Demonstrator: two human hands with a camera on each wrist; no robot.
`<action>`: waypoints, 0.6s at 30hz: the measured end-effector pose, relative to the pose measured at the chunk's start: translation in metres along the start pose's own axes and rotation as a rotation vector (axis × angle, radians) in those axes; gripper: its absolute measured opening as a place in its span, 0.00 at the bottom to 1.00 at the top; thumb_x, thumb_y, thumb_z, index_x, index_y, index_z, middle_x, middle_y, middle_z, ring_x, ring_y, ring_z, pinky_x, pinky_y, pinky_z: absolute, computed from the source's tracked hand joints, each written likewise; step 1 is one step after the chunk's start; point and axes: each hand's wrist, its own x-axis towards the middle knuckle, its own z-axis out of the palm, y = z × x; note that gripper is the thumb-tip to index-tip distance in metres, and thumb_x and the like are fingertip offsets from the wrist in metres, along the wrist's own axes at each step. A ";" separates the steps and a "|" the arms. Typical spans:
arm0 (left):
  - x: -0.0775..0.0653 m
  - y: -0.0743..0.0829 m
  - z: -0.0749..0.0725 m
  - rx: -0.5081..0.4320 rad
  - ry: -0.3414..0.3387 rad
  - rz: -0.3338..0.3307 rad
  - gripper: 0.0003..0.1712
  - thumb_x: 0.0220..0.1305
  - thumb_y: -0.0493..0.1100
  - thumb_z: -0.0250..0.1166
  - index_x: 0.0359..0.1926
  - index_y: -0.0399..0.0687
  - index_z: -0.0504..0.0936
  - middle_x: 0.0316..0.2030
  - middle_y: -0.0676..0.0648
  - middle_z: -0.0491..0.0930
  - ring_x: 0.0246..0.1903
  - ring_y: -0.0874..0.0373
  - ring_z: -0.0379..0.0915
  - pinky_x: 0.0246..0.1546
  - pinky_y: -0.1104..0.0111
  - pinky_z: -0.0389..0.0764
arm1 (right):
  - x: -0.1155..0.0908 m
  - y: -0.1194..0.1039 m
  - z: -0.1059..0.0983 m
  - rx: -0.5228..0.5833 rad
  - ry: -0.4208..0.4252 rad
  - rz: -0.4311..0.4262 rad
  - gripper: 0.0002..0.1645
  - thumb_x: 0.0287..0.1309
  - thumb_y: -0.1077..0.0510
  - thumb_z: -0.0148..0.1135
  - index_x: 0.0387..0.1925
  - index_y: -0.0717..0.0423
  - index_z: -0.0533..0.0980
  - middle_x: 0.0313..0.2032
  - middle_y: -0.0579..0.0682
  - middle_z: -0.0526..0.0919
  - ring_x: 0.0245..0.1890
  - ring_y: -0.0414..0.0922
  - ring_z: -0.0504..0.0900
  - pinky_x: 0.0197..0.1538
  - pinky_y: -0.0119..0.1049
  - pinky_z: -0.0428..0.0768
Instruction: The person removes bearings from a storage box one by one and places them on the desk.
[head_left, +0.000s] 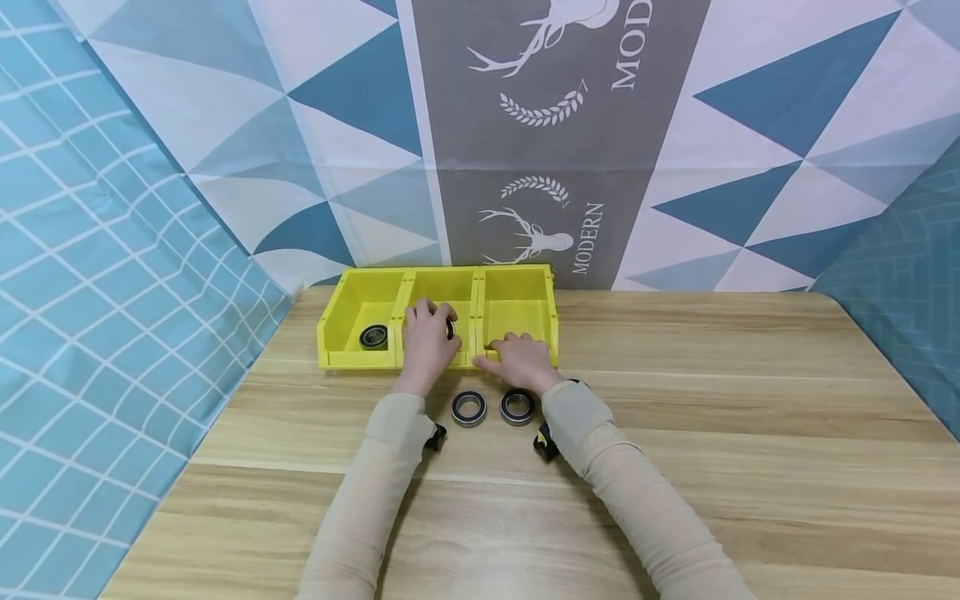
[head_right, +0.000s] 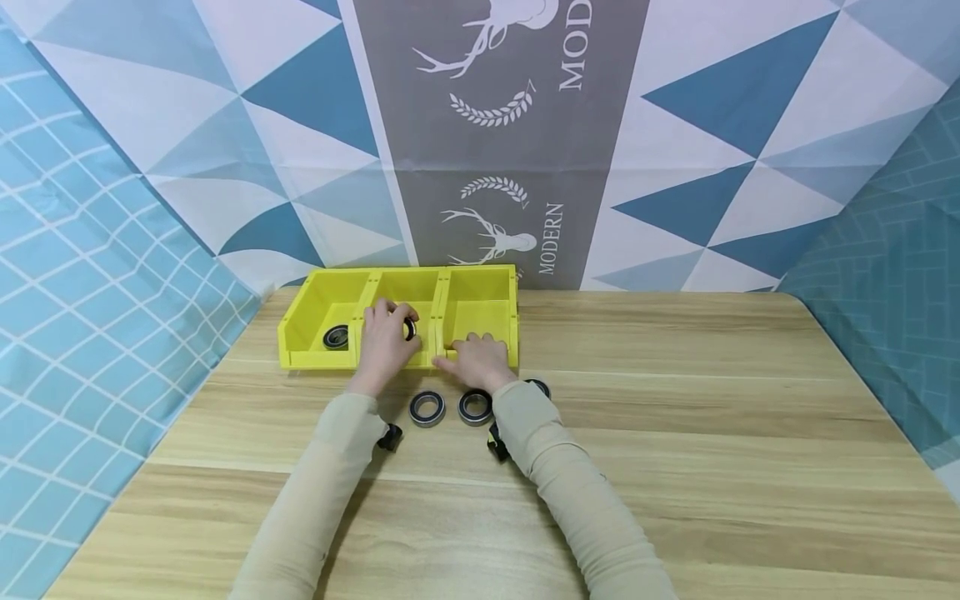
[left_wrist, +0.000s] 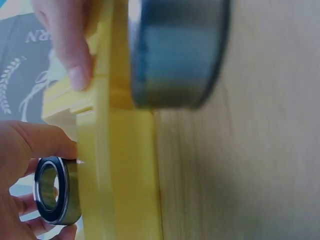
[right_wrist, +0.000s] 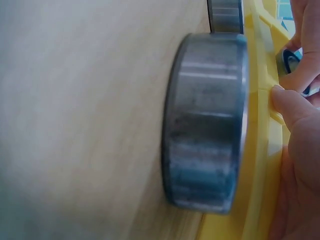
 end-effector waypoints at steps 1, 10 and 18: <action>-0.001 0.001 0.000 0.007 0.026 0.006 0.15 0.41 0.39 0.65 0.34 0.47 0.74 0.38 0.43 0.64 0.37 0.47 0.55 0.37 0.59 0.61 | 0.000 0.000 0.000 0.001 0.000 0.002 0.38 0.50 0.28 0.34 0.54 0.46 0.67 0.52 0.52 0.69 0.47 0.53 0.68 0.43 0.50 0.67; -0.011 0.002 -0.009 -0.040 0.118 0.019 0.16 0.41 0.38 0.64 0.36 0.48 0.73 0.40 0.42 0.65 0.38 0.47 0.61 0.36 0.60 0.65 | 0.000 0.000 0.001 0.004 -0.008 0.009 0.39 0.49 0.28 0.34 0.54 0.45 0.67 0.52 0.52 0.69 0.47 0.53 0.68 0.43 0.50 0.66; -0.024 -0.002 -0.020 -0.049 0.084 0.065 0.22 0.40 0.37 0.64 0.41 0.44 0.71 0.40 0.43 0.69 0.39 0.49 0.64 0.38 0.61 0.68 | -0.001 -0.001 -0.001 -0.007 -0.006 0.005 0.39 0.49 0.28 0.33 0.54 0.45 0.67 0.51 0.51 0.69 0.46 0.52 0.68 0.42 0.48 0.67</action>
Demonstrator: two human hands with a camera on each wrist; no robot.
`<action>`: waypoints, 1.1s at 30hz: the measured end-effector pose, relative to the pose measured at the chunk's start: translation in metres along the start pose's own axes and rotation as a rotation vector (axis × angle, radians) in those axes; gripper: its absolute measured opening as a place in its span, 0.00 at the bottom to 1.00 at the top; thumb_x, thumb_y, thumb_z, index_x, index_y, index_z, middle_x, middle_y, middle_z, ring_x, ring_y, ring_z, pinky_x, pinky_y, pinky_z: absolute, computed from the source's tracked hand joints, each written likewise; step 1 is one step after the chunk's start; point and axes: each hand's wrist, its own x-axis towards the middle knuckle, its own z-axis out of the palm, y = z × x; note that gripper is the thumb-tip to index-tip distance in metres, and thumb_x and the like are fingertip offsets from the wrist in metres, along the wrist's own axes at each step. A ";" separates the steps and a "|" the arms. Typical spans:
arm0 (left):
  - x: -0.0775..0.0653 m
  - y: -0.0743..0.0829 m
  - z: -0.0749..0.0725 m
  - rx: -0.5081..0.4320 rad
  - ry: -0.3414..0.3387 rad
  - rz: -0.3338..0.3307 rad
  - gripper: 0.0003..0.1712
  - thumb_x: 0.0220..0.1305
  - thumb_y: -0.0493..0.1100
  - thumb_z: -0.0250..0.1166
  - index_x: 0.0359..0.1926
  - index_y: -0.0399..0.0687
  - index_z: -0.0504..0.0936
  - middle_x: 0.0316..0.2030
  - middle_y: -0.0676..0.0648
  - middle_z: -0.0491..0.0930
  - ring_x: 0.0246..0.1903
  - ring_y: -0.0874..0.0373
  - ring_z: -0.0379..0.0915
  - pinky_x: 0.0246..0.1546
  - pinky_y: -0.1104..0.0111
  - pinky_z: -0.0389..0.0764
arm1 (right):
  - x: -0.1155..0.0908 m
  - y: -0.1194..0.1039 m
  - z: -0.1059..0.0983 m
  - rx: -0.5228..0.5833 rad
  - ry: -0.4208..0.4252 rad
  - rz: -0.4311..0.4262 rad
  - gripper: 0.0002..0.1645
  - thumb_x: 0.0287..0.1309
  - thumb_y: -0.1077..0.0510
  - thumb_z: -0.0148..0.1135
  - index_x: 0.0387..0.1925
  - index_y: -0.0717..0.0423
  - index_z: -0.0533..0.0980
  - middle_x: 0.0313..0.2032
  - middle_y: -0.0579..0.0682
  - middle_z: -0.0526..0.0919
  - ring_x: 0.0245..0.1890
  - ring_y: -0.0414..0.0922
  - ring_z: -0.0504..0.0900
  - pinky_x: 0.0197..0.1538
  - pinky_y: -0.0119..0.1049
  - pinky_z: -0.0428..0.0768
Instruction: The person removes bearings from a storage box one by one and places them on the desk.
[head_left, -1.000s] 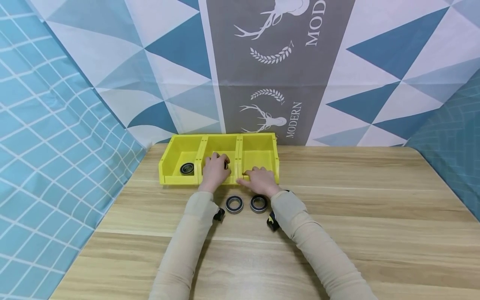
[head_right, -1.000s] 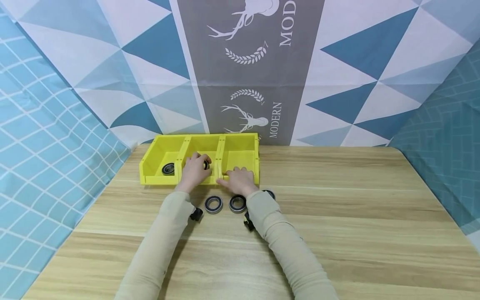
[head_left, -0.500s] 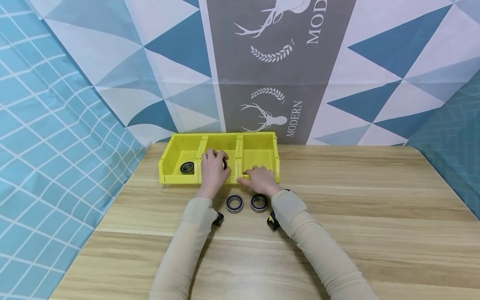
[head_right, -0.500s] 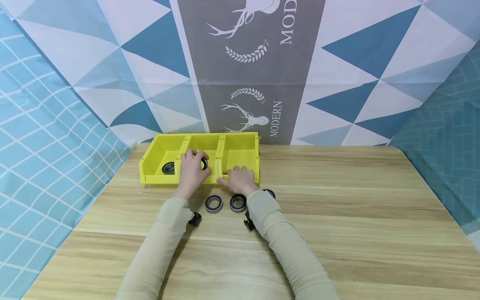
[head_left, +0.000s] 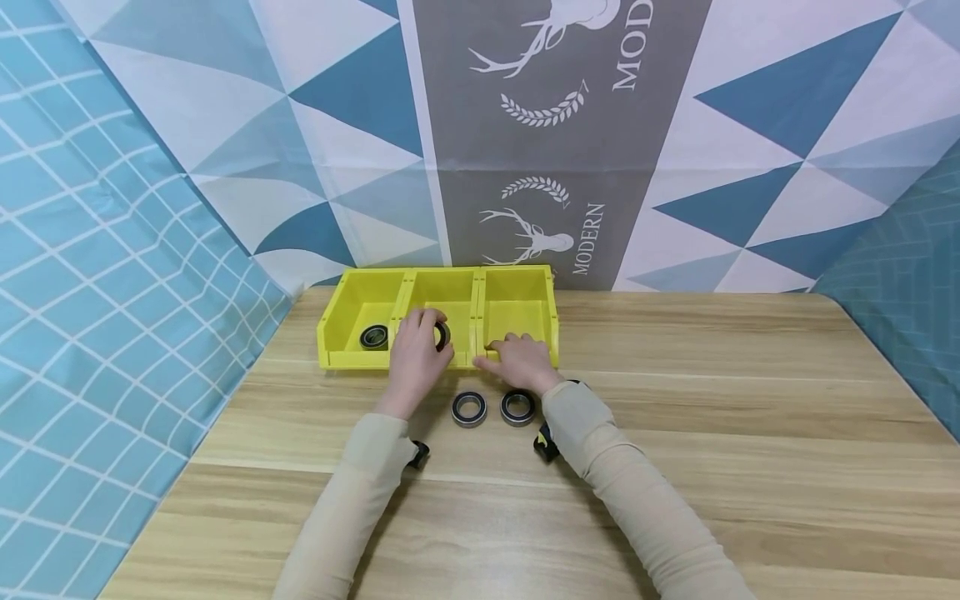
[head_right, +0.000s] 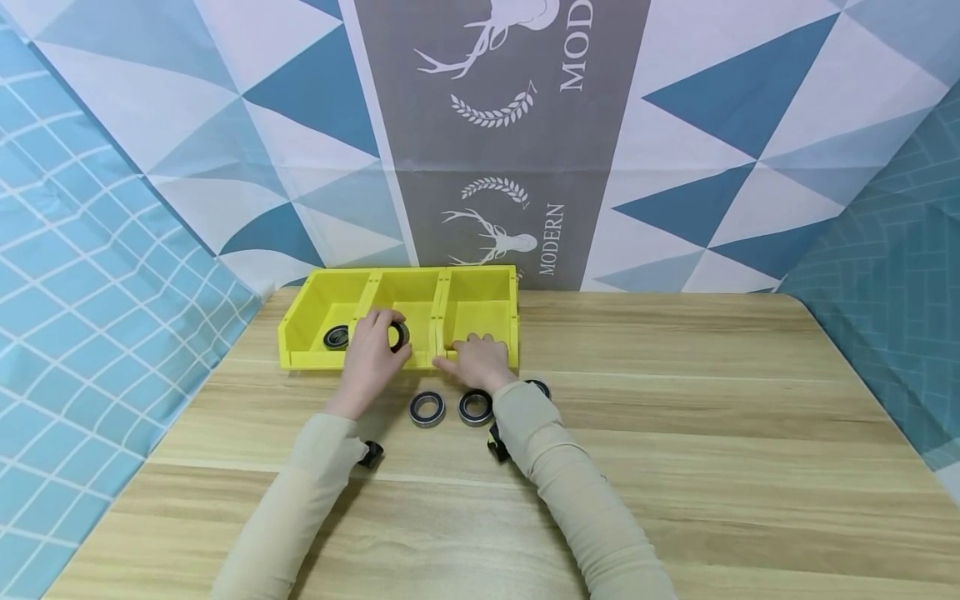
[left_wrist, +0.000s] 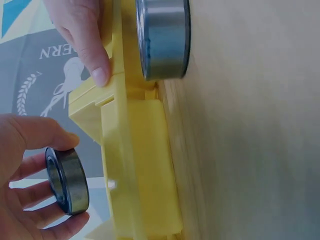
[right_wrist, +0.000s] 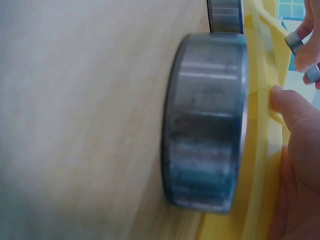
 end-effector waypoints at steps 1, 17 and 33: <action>-0.002 -0.001 -0.001 -0.001 -0.008 0.010 0.21 0.40 0.38 0.64 0.41 0.44 0.71 0.40 0.43 0.69 0.39 0.49 0.65 0.38 0.61 0.68 | 0.000 0.000 0.000 0.001 0.001 0.000 0.39 0.49 0.28 0.34 0.54 0.45 0.67 0.50 0.51 0.70 0.46 0.52 0.68 0.42 0.48 0.67; -0.022 -0.009 -0.021 0.016 -0.222 0.071 0.19 0.41 0.43 0.63 0.39 0.47 0.73 0.37 0.46 0.74 0.37 0.52 0.69 0.37 0.61 0.72 | 0.001 0.001 0.001 0.003 0.015 -0.005 0.38 0.49 0.28 0.34 0.54 0.45 0.67 0.50 0.52 0.69 0.46 0.52 0.68 0.42 0.48 0.67; -0.028 -0.013 -0.030 0.090 -0.477 0.069 0.20 0.41 0.47 0.65 0.39 0.47 0.77 0.31 0.50 0.69 0.28 0.57 0.66 0.33 0.64 0.71 | 0.001 0.000 0.001 -0.006 0.007 -0.002 0.38 0.49 0.28 0.34 0.54 0.44 0.66 0.51 0.51 0.69 0.47 0.52 0.68 0.43 0.48 0.66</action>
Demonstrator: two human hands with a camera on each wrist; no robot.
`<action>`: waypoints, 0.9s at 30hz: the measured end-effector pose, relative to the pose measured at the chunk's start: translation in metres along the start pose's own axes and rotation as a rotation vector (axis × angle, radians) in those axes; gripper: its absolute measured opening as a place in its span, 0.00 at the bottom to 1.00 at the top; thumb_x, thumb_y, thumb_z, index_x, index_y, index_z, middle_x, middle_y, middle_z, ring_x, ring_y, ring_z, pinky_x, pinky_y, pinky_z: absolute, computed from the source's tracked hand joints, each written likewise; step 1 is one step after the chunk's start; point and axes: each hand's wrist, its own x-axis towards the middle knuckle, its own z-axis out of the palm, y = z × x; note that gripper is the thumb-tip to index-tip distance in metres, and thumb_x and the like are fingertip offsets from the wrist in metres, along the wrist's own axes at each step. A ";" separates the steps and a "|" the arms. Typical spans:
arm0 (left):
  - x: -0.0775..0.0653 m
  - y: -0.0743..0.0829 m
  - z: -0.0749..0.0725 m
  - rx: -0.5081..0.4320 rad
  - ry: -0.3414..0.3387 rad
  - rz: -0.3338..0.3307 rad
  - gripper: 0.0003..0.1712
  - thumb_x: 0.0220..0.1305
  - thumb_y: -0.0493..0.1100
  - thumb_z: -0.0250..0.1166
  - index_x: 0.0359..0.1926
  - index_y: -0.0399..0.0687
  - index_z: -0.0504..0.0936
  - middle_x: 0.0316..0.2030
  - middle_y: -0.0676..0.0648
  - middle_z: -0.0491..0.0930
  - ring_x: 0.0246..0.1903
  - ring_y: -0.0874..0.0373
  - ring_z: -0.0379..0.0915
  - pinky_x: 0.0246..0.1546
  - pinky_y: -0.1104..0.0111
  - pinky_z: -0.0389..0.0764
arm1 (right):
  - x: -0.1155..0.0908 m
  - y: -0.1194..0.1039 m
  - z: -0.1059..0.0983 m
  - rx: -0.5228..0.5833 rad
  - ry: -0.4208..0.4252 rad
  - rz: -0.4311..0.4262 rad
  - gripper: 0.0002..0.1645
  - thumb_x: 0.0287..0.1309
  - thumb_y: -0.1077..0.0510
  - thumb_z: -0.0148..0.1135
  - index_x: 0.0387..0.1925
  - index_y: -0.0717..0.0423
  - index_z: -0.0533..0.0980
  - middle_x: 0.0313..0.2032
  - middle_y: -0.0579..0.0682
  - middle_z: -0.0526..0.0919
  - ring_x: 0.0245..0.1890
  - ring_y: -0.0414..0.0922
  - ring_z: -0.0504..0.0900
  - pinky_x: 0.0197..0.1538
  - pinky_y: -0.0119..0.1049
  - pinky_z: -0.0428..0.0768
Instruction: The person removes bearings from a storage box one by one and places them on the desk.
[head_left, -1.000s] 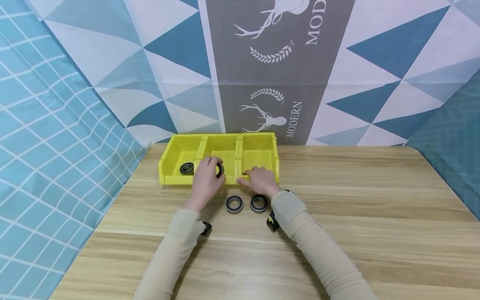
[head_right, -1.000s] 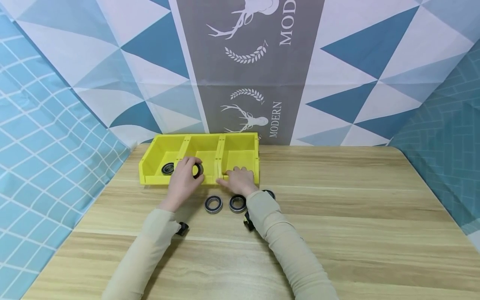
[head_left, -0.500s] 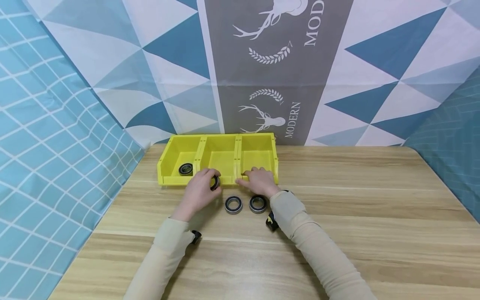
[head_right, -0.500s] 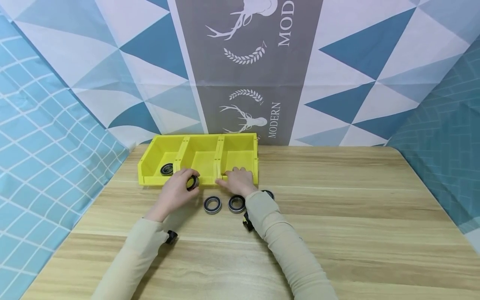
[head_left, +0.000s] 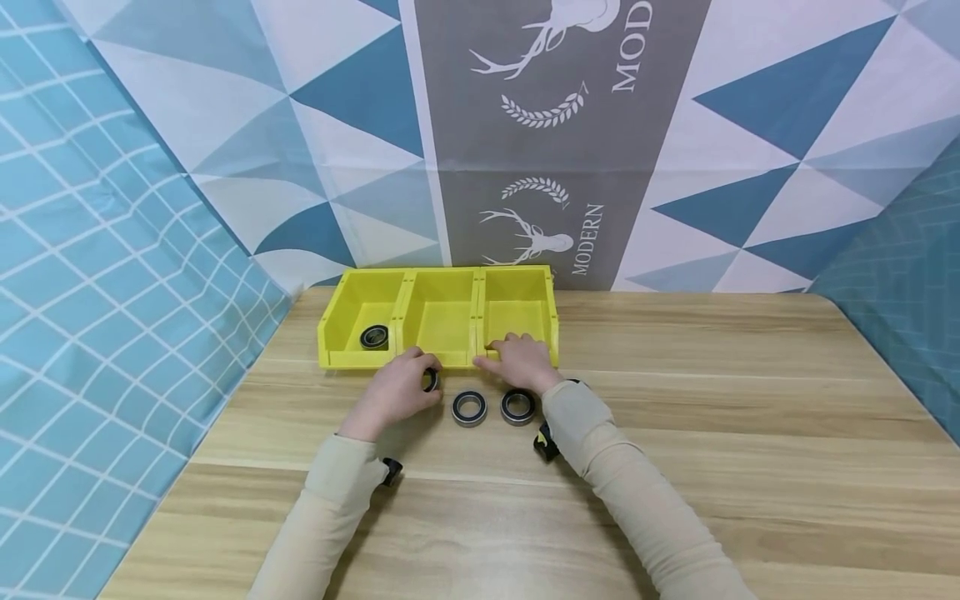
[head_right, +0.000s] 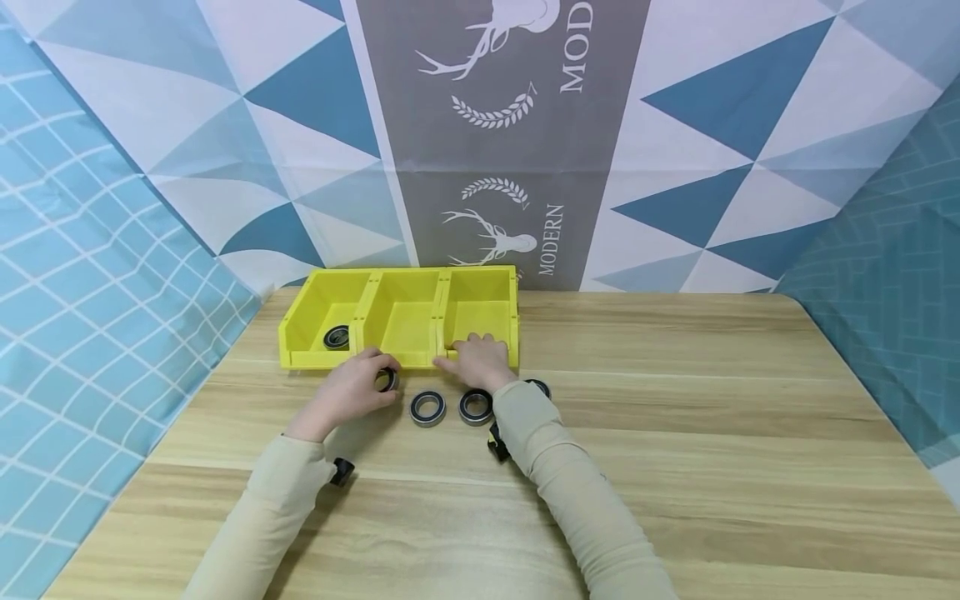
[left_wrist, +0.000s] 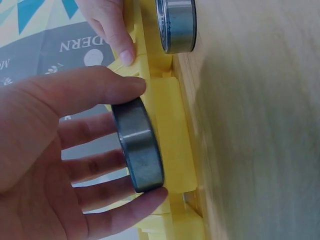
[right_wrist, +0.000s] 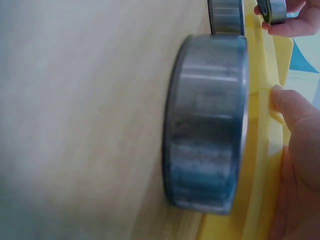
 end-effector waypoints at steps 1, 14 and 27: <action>0.000 0.000 0.000 -0.001 -0.006 0.000 0.20 0.40 0.46 0.65 0.39 0.47 0.77 0.31 0.50 0.69 0.27 0.57 0.66 0.33 0.64 0.71 | 0.000 0.000 0.000 0.001 0.002 0.000 0.38 0.49 0.28 0.34 0.54 0.44 0.67 0.51 0.51 0.69 0.47 0.52 0.68 0.43 0.49 0.66; -0.003 0.001 0.007 0.039 -0.131 0.005 0.21 0.39 0.44 0.69 0.38 0.47 0.77 0.30 0.50 0.70 0.27 0.59 0.66 0.32 0.65 0.71 | -0.001 0.000 0.001 0.015 0.010 -0.005 0.38 0.49 0.28 0.35 0.54 0.44 0.67 0.51 0.51 0.69 0.46 0.52 0.68 0.42 0.48 0.66; -0.004 0.003 0.010 0.037 -0.130 0.008 0.18 0.37 0.42 0.69 0.35 0.46 0.77 0.29 0.49 0.69 0.28 0.57 0.67 0.32 0.64 0.71 | -0.001 0.001 0.000 0.020 0.012 -0.005 0.38 0.49 0.28 0.35 0.54 0.45 0.67 0.50 0.52 0.69 0.46 0.52 0.68 0.43 0.49 0.66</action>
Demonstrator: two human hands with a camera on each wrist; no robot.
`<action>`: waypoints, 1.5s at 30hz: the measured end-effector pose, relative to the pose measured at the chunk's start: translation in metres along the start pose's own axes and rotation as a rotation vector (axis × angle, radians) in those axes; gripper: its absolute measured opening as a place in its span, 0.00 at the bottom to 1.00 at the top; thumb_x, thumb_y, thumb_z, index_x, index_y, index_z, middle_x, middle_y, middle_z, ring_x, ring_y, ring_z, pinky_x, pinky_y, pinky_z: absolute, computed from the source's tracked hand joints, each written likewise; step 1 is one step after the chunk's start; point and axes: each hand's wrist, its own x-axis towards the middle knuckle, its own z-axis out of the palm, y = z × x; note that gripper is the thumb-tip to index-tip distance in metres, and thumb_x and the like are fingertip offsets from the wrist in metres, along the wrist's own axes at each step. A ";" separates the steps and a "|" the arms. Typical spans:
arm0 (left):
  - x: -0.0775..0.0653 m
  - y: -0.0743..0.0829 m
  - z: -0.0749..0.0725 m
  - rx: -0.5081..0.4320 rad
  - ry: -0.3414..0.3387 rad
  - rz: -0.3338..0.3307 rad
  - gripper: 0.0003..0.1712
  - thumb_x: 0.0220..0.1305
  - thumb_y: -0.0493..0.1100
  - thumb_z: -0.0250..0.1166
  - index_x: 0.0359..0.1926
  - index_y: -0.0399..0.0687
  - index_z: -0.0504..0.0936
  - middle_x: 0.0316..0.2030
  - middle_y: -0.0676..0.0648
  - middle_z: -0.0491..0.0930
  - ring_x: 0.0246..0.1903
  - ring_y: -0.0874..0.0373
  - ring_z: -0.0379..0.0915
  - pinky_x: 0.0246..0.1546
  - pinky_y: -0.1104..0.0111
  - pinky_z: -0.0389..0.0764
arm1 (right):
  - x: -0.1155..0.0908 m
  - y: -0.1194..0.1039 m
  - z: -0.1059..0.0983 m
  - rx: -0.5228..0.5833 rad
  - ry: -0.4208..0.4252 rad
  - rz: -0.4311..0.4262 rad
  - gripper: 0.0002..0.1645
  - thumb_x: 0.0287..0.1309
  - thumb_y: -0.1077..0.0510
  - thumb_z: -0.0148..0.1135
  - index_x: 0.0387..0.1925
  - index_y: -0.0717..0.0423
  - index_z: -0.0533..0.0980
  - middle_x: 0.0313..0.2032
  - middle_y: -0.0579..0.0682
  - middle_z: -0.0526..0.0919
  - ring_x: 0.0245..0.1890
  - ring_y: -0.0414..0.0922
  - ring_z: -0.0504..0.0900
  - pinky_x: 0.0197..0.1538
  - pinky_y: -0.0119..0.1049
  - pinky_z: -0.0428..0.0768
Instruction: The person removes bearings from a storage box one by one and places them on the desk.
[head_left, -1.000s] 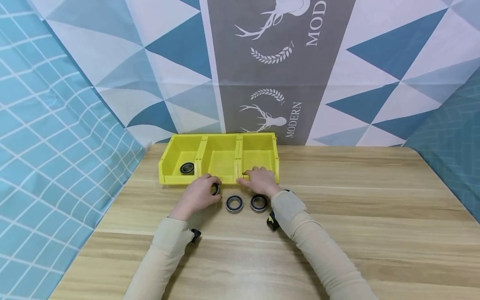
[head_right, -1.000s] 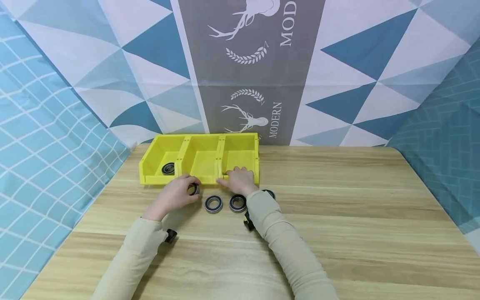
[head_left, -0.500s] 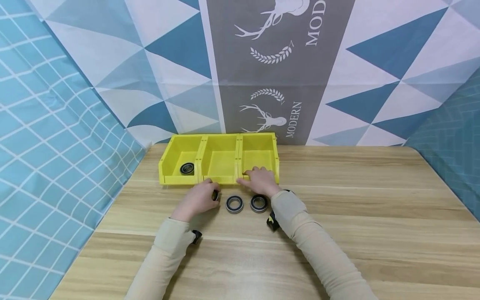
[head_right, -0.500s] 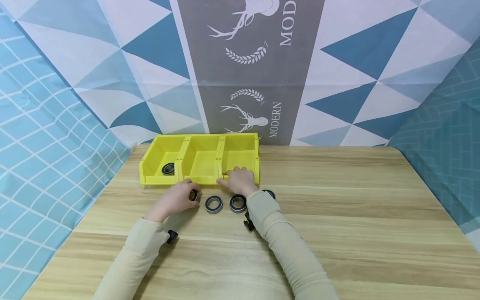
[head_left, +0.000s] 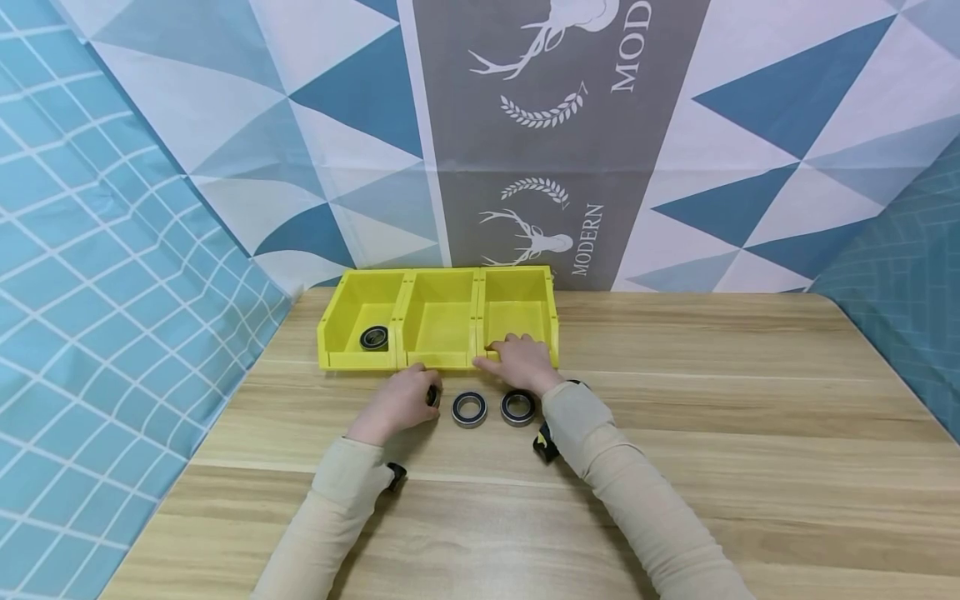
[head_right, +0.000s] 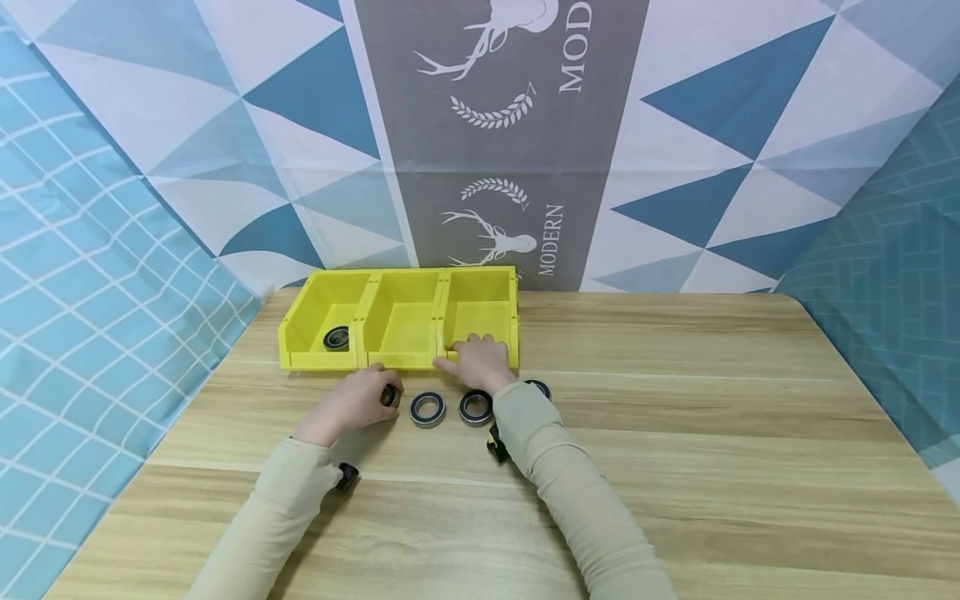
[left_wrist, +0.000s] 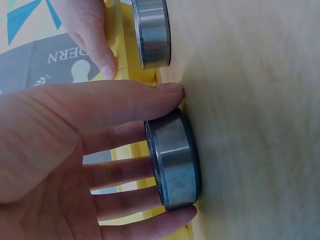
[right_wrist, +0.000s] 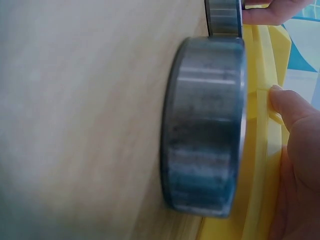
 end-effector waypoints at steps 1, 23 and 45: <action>0.000 0.000 0.000 0.000 0.002 0.001 0.18 0.37 0.42 0.69 0.35 0.46 0.77 0.29 0.49 0.69 0.28 0.57 0.67 0.32 0.64 0.71 | 0.000 0.000 0.000 -0.002 0.000 0.000 0.38 0.49 0.28 0.35 0.54 0.44 0.67 0.50 0.52 0.69 0.46 0.52 0.68 0.43 0.49 0.66; 0.001 0.000 0.001 0.022 0.010 0.011 0.18 0.37 0.43 0.68 0.34 0.45 0.77 0.29 0.49 0.69 0.28 0.55 0.67 0.33 0.63 0.70 | 0.001 0.000 -0.001 -0.001 0.001 0.003 0.38 0.49 0.28 0.34 0.54 0.45 0.67 0.50 0.51 0.69 0.45 0.51 0.68 0.42 0.47 0.67; 0.004 -0.007 -0.005 -0.046 0.023 -0.049 0.14 0.52 0.47 0.59 0.36 0.43 0.76 0.31 0.47 0.72 0.30 0.55 0.70 0.34 0.62 0.72 | 0.000 0.000 0.000 -0.009 -0.004 0.002 0.38 0.49 0.28 0.35 0.54 0.45 0.67 0.50 0.51 0.69 0.45 0.51 0.68 0.42 0.47 0.67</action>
